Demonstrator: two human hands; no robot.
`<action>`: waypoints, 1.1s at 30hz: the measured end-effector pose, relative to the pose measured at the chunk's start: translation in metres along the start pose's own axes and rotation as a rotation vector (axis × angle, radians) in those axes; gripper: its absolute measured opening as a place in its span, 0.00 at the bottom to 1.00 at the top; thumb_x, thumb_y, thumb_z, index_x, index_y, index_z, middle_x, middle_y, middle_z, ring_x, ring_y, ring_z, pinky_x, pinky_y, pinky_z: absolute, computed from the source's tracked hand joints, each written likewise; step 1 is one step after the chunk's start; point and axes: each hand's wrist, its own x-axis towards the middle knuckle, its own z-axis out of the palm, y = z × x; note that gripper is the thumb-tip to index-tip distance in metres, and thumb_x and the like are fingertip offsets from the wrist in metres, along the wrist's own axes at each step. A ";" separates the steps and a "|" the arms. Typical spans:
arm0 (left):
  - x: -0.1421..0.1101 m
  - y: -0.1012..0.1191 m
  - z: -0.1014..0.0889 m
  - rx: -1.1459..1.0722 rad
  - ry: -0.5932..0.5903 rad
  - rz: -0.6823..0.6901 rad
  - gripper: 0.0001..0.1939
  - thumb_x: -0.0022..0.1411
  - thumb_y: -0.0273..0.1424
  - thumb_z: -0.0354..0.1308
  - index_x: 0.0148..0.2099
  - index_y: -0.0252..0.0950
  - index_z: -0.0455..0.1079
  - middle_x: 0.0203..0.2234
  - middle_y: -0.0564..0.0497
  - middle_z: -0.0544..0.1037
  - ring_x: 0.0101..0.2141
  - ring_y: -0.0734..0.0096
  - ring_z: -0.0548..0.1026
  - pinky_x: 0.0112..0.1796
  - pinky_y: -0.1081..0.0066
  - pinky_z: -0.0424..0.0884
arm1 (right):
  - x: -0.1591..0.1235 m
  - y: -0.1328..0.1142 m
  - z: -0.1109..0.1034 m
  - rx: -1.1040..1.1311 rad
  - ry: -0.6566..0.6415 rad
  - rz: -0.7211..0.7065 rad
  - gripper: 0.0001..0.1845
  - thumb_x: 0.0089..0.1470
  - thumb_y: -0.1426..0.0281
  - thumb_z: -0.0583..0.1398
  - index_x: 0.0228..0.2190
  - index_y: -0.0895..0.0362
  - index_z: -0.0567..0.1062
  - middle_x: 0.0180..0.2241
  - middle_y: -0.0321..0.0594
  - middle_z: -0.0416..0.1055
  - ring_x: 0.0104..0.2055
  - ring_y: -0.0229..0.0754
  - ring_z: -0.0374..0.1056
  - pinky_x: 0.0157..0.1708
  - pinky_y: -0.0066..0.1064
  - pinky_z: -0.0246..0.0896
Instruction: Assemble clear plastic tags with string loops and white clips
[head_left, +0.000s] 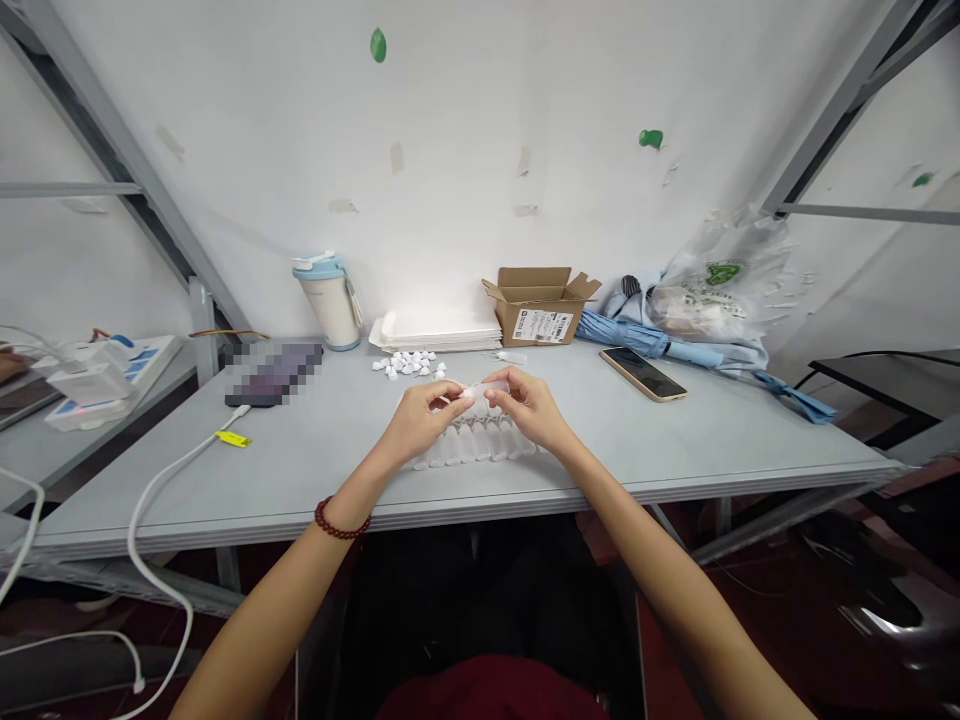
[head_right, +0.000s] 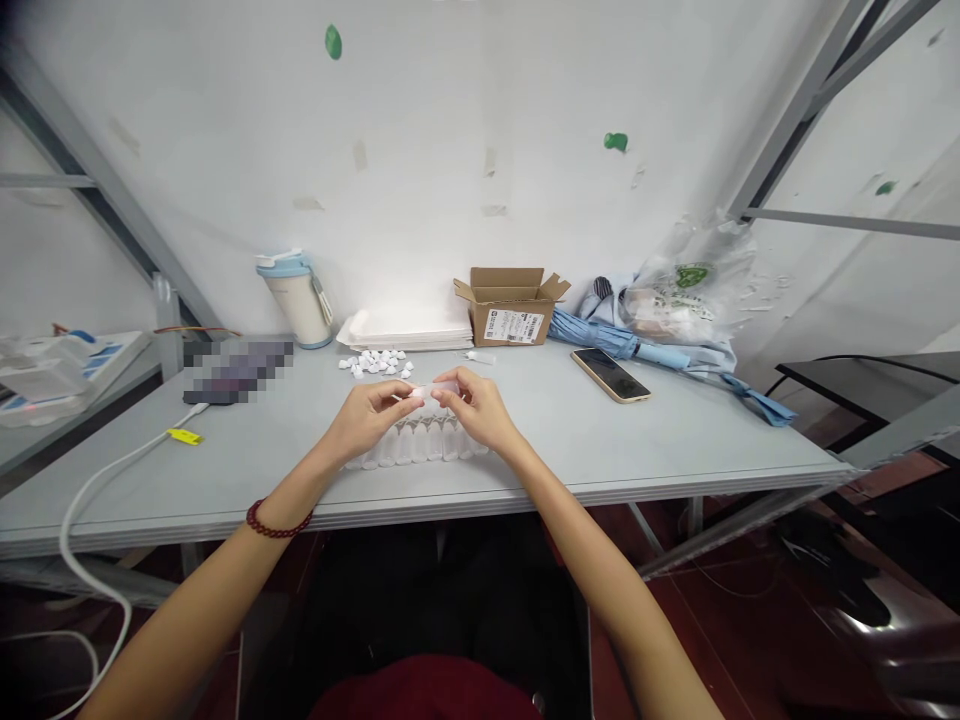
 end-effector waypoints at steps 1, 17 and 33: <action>0.000 0.000 0.000 0.011 0.018 0.005 0.15 0.57 0.42 0.57 0.33 0.34 0.74 0.29 0.50 0.77 0.31 0.70 0.71 0.33 0.72 0.66 | 0.000 0.000 0.000 0.004 0.005 0.005 0.19 0.52 0.54 0.59 0.34 0.58 0.73 0.22 0.36 0.69 0.25 0.37 0.65 0.25 0.27 0.56; 0.001 -0.003 0.002 -0.047 -0.046 -0.073 0.22 0.60 0.46 0.51 0.27 0.33 0.72 0.23 0.49 0.76 0.27 0.70 0.72 0.31 0.73 0.67 | 0.000 -0.001 0.000 -0.019 -0.012 -0.007 0.17 0.54 0.57 0.58 0.35 0.58 0.73 0.23 0.35 0.67 0.25 0.35 0.62 0.25 0.27 0.55; 0.000 -0.004 0.002 0.131 0.049 0.051 0.15 0.60 0.42 0.54 0.34 0.37 0.74 0.31 0.50 0.78 0.36 0.66 0.73 0.36 0.71 0.66 | 0.000 -0.002 -0.001 0.048 -0.003 0.088 0.21 0.52 0.53 0.58 0.32 0.60 0.73 0.19 0.32 0.61 0.21 0.34 0.58 0.22 0.26 0.52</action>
